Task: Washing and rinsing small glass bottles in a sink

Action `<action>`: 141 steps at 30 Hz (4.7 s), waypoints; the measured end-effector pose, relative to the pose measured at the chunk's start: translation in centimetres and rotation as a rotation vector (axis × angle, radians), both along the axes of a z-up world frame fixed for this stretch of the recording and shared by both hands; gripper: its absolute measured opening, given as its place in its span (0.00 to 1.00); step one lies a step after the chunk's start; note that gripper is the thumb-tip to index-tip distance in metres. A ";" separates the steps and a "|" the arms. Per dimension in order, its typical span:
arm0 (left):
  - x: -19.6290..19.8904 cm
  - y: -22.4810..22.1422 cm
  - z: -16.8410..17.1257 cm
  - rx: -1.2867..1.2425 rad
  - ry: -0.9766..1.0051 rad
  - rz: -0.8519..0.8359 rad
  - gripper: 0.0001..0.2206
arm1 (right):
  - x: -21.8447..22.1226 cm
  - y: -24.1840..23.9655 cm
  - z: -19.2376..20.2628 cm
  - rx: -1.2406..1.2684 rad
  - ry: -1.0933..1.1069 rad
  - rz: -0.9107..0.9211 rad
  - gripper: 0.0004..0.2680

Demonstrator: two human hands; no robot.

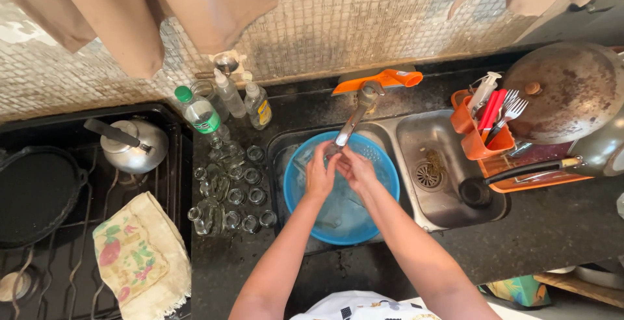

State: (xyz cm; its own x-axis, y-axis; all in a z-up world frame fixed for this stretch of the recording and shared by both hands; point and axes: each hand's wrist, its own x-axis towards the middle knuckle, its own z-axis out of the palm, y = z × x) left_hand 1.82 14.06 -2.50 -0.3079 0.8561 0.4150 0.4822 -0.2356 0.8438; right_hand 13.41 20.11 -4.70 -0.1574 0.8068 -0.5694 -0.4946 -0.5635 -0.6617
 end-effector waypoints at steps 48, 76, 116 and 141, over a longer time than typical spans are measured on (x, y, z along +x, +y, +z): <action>-3.2 2.1 -0.1 -0.078 0.515 -0.403 0.16 | -0.5 2.0 1.8 -0.216 -0.205 0.535 0.18; -0.7 5.3 -3.1 -0.642 -1.414 -0.169 0.28 | 2.3 -0.8 1.1 0.936 -1.010 0.052 0.08; -2.0 6.8 -7.0 -1.024 -1.047 -0.290 0.25 | 2.5 -1.3 1.0 1.498 -1.442 0.310 0.08; -0.1 -16.0 1.1 -0.268 0.295 0.059 0.26 | 3.1 -15.3 3.7 0.612 -0.403 0.436 0.12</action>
State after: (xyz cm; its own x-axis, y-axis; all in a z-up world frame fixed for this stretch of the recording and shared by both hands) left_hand 1.70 -1.91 -1.37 -0.2609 0.9304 0.2576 0.7191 0.0092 0.6949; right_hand 16.50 4.77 -0.98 -0.4047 0.9049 -0.1318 0.0222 -0.1344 -0.9907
